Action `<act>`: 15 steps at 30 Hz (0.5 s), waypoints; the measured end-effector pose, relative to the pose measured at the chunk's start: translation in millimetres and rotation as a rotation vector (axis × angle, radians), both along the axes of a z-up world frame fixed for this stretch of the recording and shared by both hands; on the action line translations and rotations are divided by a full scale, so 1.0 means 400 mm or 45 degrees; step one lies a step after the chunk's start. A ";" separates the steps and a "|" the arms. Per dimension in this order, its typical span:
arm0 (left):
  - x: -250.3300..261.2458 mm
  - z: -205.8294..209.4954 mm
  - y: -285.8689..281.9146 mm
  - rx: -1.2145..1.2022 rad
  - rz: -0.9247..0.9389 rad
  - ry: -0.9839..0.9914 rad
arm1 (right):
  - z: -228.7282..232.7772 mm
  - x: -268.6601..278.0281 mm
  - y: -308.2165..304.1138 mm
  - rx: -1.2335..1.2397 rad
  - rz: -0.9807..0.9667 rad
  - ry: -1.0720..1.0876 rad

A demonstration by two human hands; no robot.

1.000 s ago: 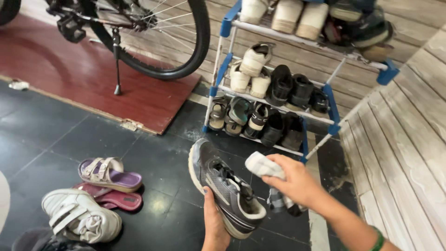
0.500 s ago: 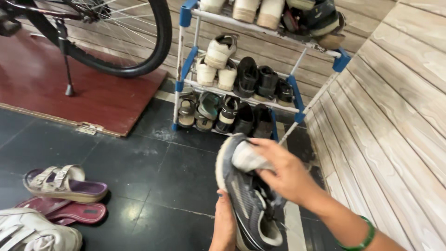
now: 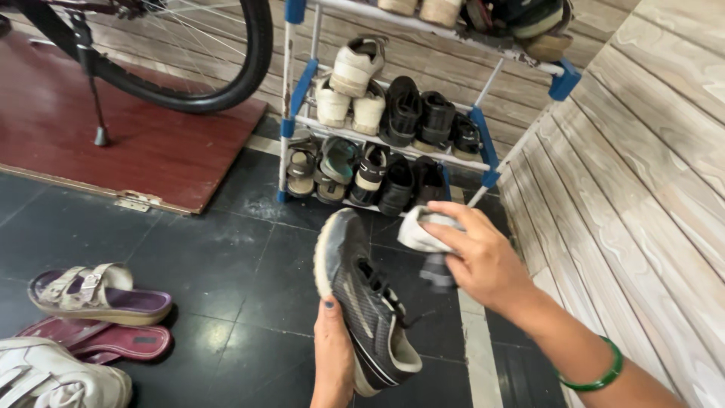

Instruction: The person sits on the floor and wipes several pairs of shoes and sandals with a cloth. They handle flip-flops, white sneakers, and dark sneakers, wiping each item individually and placing them back on a shoe rack.

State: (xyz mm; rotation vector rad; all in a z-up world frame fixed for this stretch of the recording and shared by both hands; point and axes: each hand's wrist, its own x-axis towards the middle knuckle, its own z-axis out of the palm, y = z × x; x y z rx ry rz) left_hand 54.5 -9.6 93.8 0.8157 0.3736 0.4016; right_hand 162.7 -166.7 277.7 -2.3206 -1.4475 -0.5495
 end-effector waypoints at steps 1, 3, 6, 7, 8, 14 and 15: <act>0.001 -0.007 -0.013 0.104 0.003 0.002 | -0.010 -0.006 0.011 0.045 0.044 -0.007; 0.006 -0.019 -0.036 0.178 0.026 -0.107 | -0.074 -0.054 0.049 -0.127 0.295 0.030; -0.005 -0.035 -0.007 0.067 0.050 -0.030 | -0.121 -0.127 0.039 -0.207 0.508 0.293; -0.008 -0.038 0.008 -0.014 0.061 0.033 | -0.128 -0.131 0.034 -0.261 0.570 0.328; -0.008 -0.041 0.016 -0.065 0.015 0.033 | -0.135 -0.129 0.024 -0.323 0.634 0.366; 0.015 -0.057 -0.040 -0.118 -0.209 0.084 | -0.131 0.041 0.017 -0.007 0.070 0.015; 0.018 -0.054 -0.056 -0.203 -0.249 0.145 | -0.119 0.051 0.006 0.070 0.022 0.053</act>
